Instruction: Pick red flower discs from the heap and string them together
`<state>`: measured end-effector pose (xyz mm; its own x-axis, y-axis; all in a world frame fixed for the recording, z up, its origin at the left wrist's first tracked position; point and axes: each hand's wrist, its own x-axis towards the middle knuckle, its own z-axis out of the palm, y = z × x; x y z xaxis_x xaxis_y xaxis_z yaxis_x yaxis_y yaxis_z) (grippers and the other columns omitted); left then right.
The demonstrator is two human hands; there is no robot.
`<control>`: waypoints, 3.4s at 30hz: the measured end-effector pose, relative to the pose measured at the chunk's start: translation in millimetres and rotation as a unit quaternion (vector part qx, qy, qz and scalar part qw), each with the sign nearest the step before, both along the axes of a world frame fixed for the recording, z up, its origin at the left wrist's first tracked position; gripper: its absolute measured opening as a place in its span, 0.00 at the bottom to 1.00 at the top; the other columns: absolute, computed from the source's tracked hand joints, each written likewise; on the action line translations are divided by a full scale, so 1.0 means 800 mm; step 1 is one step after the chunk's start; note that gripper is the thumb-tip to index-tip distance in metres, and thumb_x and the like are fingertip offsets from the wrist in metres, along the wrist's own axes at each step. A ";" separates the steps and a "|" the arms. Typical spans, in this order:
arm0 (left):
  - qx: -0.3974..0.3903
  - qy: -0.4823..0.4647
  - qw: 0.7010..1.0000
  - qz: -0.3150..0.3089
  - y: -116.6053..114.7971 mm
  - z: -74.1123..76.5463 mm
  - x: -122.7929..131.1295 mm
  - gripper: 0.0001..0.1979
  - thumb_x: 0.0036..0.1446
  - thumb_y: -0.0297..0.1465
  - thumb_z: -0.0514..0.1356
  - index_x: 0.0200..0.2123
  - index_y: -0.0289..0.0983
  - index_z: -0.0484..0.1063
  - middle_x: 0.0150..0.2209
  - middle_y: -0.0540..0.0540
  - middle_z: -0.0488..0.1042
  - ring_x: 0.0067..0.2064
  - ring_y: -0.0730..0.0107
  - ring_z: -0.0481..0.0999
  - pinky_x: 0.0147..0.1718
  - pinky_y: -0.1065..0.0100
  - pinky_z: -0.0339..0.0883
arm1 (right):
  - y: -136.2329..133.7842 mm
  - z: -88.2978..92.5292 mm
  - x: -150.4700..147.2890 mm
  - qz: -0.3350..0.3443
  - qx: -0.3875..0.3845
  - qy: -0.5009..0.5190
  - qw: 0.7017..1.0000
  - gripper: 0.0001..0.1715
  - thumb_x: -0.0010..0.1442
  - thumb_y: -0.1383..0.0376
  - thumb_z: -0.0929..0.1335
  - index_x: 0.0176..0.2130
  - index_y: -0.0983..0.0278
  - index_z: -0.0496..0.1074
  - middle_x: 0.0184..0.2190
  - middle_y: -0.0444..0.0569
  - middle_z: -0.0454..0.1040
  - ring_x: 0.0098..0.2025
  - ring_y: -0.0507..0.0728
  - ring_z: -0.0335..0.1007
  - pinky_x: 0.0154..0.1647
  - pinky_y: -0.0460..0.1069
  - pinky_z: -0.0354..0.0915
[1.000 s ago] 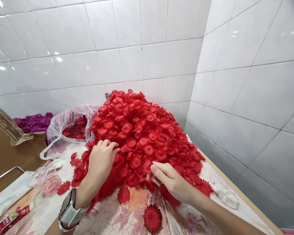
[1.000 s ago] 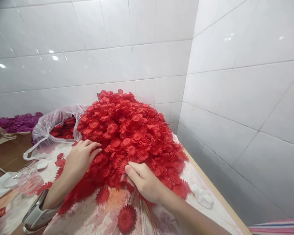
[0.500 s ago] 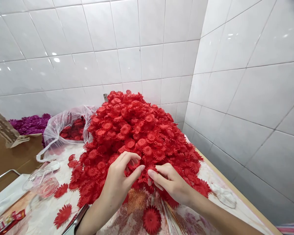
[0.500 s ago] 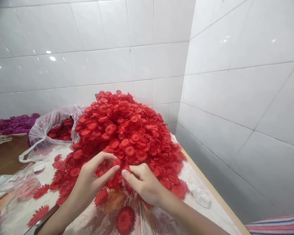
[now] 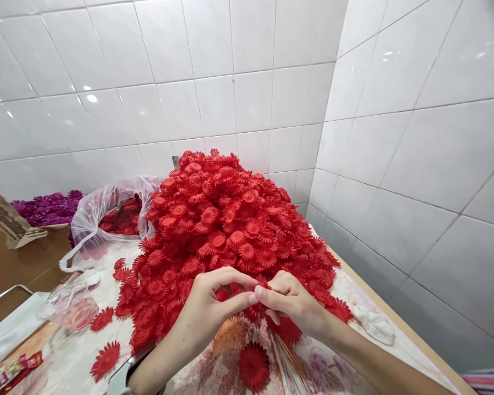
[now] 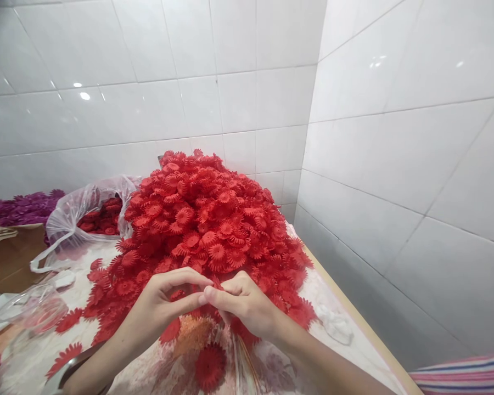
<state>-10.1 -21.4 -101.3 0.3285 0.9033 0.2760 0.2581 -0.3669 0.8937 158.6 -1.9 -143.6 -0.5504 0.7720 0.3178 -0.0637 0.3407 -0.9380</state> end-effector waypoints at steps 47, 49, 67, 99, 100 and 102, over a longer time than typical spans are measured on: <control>0.037 -0.271 0.895 0.353 0.086 0.019 0.005 0.05 0.45 0.31 0.58 0.24 0.36 0.71 0.26 0.50 0.74 0.31 0.73 0.73 0.39 0.68 0.67 | 0.003 0.002 -0.006 -0.175 0.075 0.040 0.981 0.25 0.59 0.51 0.61 0.22 0.65 0.69 0.18 0.41 0.56 0.22 0.50 0.51 0.28 0.48 0.50; 0.080 -0.206 0.894 0.389 0.089 0.028 -0.028 0.05 0.43 0.32 0.60 0.25 0.37 0.73 0.26 0.51 0.74 0.33 0.70 0.73 0.40 0.68 0.65 | 0.000 0.005 -0.005 -0.165 0.058 0.040 0.984 0.23 0.60 0.52 0.61 0.24 0.65 0.69 0.18 0.40 0.53 0.22 0.50 0.50 0.27 0.48 0.50; -0.004 0.045 0.999 0.021 0.032 0.008 0.014 0.09 0.51 0.36 0.60 0.25 0.36 0.73 0.23 0.49 0.76 0.29 0.69 0.74 0.32 0.70 0.65 | 0.011 0.003 -0.006 -0.071 -0.067 0.049 0.994 0.19 0.53 0.56 0.58 0.21 0.65 0.65 0.14 0.42 0.57 0.20 0.50 0.51 0.22 0.48 0.49; 0.019 0.001 1.000 -0.015 0.021 -0.006 0.013 0.05 0.49 0.31 0.64 0.25 0.37 0.78 0.27 0.48 0.75 0.30 0.70 0.72 0.32 0.70 0.63 | 0.019 0.002 0.013 0.016 -0.068 0.003 0.998 0.33 0.54 0.43 0.65 0.17 0.67 0.69 0.10 0.39 0.56 0.15 0.45 0.40 0.17 0.47 0.39; 0.029 0.013 0.999 -0.009 0.021 -0.005 0.013 0.06 0.50 0.31 0.63 0.24 0.37 0.78 0.27 0.48 0.75 0.30 0.70 0.72 0.32 0.70 0.63 | 0.019 0.003 0.014 0.024 -0.065 -0.002 0.998 0.33 0.55 0.43 0.64 0.17 0.67 0.69 0.11 0.38 0.55 0.16 0.46 0.41 0.18 0.47 0.39; 0.060 0.048 0.997 0.016 0.021 -0.005 0.012 0.08 0.52 0.31 0.61 0.23 0.36 0.76 0.26 0.48 0.75 0.31 0.69 0.72 0.32 0.70 0.62 | 0.018 0.007 0.014 0.027 -0.052 -0.020 0.998 0.31 0.57 0.44 0.63 0.20 0.67 0.70 0.13 0.38 0.53 0.17 0.46 0.42 0.19 0.47 0.41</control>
